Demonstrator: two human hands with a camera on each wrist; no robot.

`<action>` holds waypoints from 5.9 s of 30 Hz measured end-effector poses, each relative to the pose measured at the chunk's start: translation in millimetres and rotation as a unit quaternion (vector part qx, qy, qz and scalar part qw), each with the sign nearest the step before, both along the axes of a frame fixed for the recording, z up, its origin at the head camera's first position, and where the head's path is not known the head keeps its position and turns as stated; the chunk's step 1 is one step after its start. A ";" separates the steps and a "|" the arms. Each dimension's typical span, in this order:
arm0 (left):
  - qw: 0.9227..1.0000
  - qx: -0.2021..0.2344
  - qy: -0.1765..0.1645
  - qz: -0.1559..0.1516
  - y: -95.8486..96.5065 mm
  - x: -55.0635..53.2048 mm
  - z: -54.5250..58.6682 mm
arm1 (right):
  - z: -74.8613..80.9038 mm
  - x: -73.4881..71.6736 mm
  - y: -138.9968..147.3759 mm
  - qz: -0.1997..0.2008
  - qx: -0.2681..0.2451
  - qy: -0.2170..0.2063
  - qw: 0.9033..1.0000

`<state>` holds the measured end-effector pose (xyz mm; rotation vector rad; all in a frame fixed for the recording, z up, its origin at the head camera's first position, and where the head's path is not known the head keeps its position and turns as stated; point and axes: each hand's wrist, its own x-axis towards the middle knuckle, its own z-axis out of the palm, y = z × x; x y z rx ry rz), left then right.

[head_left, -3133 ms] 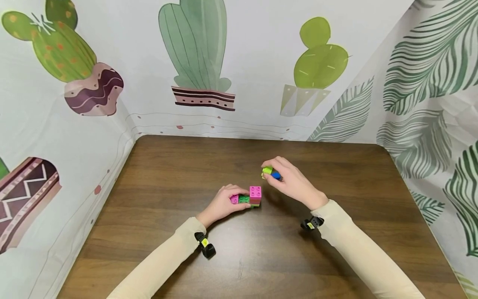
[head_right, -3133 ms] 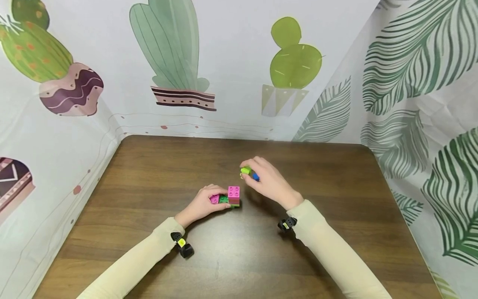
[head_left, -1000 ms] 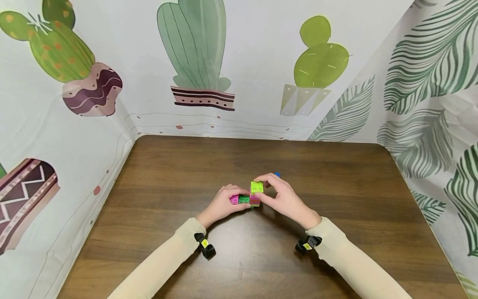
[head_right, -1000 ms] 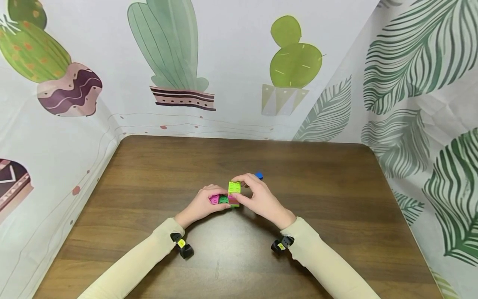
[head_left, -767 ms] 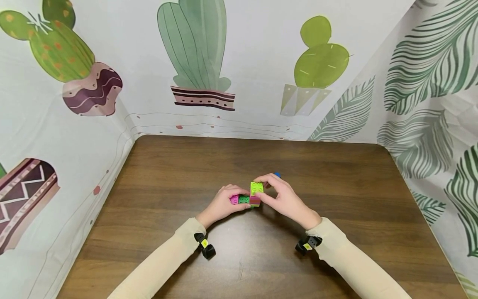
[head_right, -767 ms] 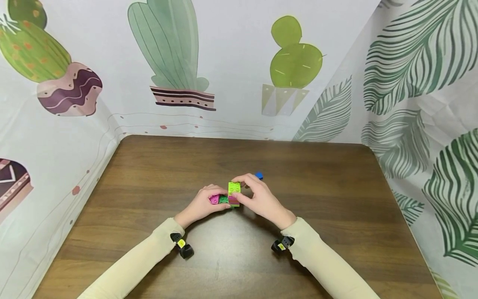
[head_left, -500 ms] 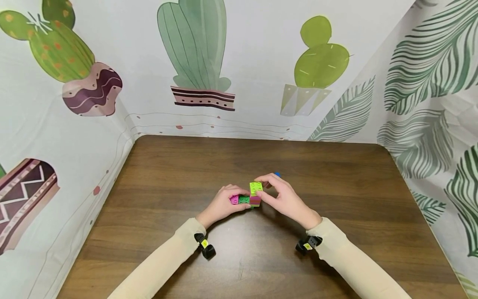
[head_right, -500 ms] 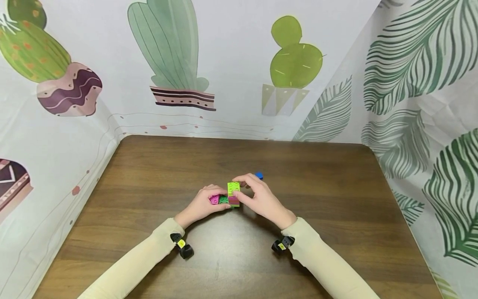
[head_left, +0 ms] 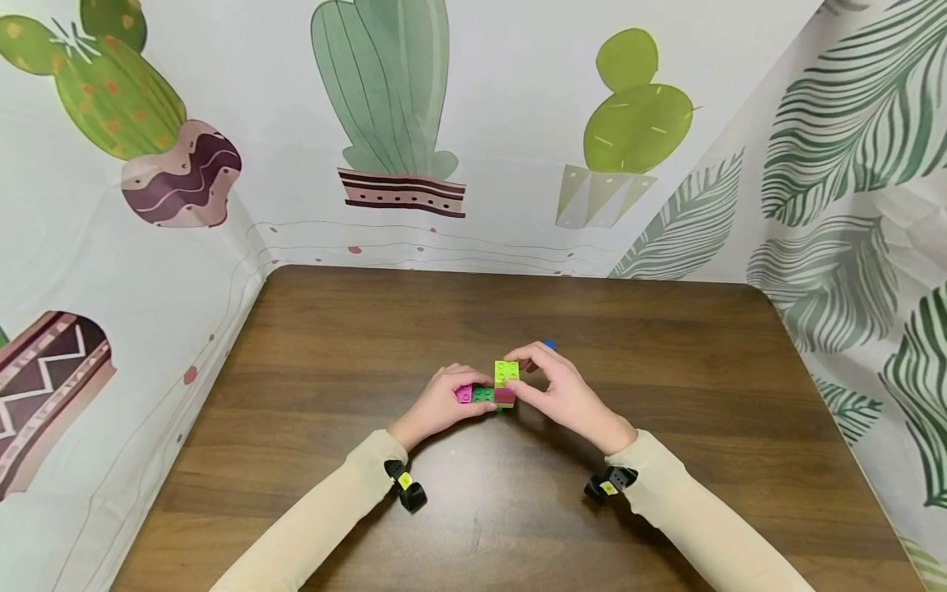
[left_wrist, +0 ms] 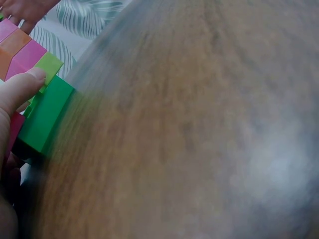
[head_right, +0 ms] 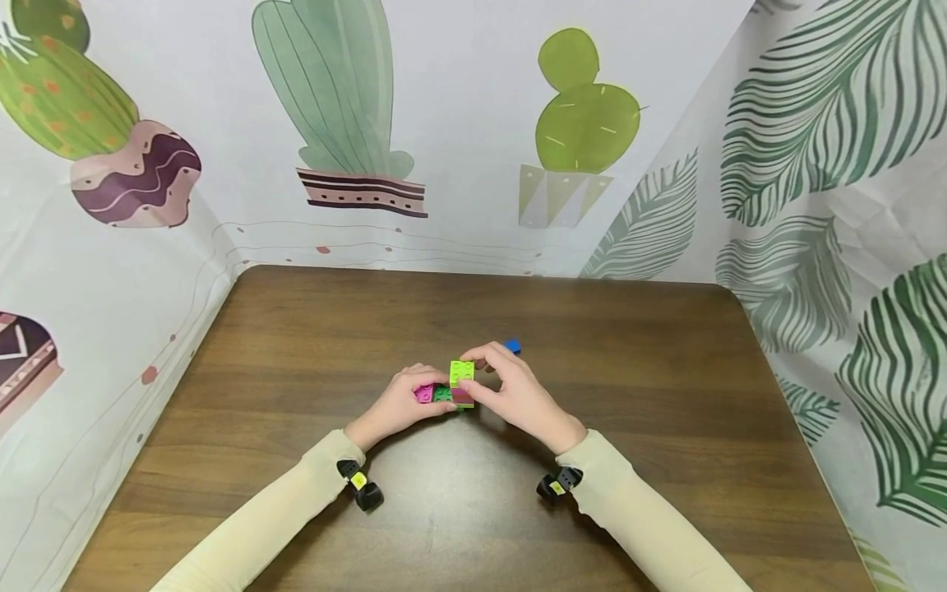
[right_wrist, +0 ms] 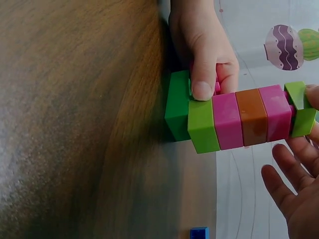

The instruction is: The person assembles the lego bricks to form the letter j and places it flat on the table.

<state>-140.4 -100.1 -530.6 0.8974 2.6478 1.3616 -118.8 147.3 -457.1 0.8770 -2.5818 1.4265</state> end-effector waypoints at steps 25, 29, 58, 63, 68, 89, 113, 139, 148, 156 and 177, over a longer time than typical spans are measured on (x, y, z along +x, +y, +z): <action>1.000 -0.004 0.004 -0.003 -1.5 -0.8 -1.1 | 10.1 -2.6 0.6 0.017 0.104 0.131 0.986; 1.000 -0.005 0.000 -0.005 -0.6 -0.6 -1.9 | 7.4 -0.6 2.5 0.008 0.083 0.072 0.994; 0.999 -0.031 -0.014 -0.027 -13.5 12.8 12.5 | -5.8 16.0 18.9 -0.006 0.038 0.024 0.999; 0.998 -0.045 0.030 -0.038 -16.4 20.1 12.2 | -5.0 17.5 21.8 -0.005 0.035 0.023 0.999; 0.995 -0.069 0.060 -0.048 -16.2 26.3 14.9 | -5.8 16.5 23.8 -0.001 0.023 0.020 1.000; 0.982 -0.142 0.116 -0.046 -8.9 40.2 21.9 | -15.7 -1.1 34.4 -0.034 -0.032 -0.045 0.998; 0.977 -0.144 0.153 -0.030 -7.6 39.2 20.9 | -11.4 -11.8 20.5 -0.048 0.012 -0.059 0.997; 0.979 -0.153 0.134 -0.003 -4.3 45.2 23.4 | -34.2 -24.8 20.2 -0.050 0.052 -0.102 0.992; 0.972 -0.163 0.169 -0.001 -1.9 47.0 22.5 | -38.2 -24.4 20.2 -0.054 0.109 -0.093 0.988; 0.974 -0.169 0.152 0.001 -0.3 47.8 21.5 | -37.4 -23.1 19.1 -0.059 0.137 -0.090 0.985; 0.980 -0.153 0.131 -0.003 -4.7 49.6 18.4 | -35.5 -26.3 28.6 -0.095 0.125 -0.045 0.987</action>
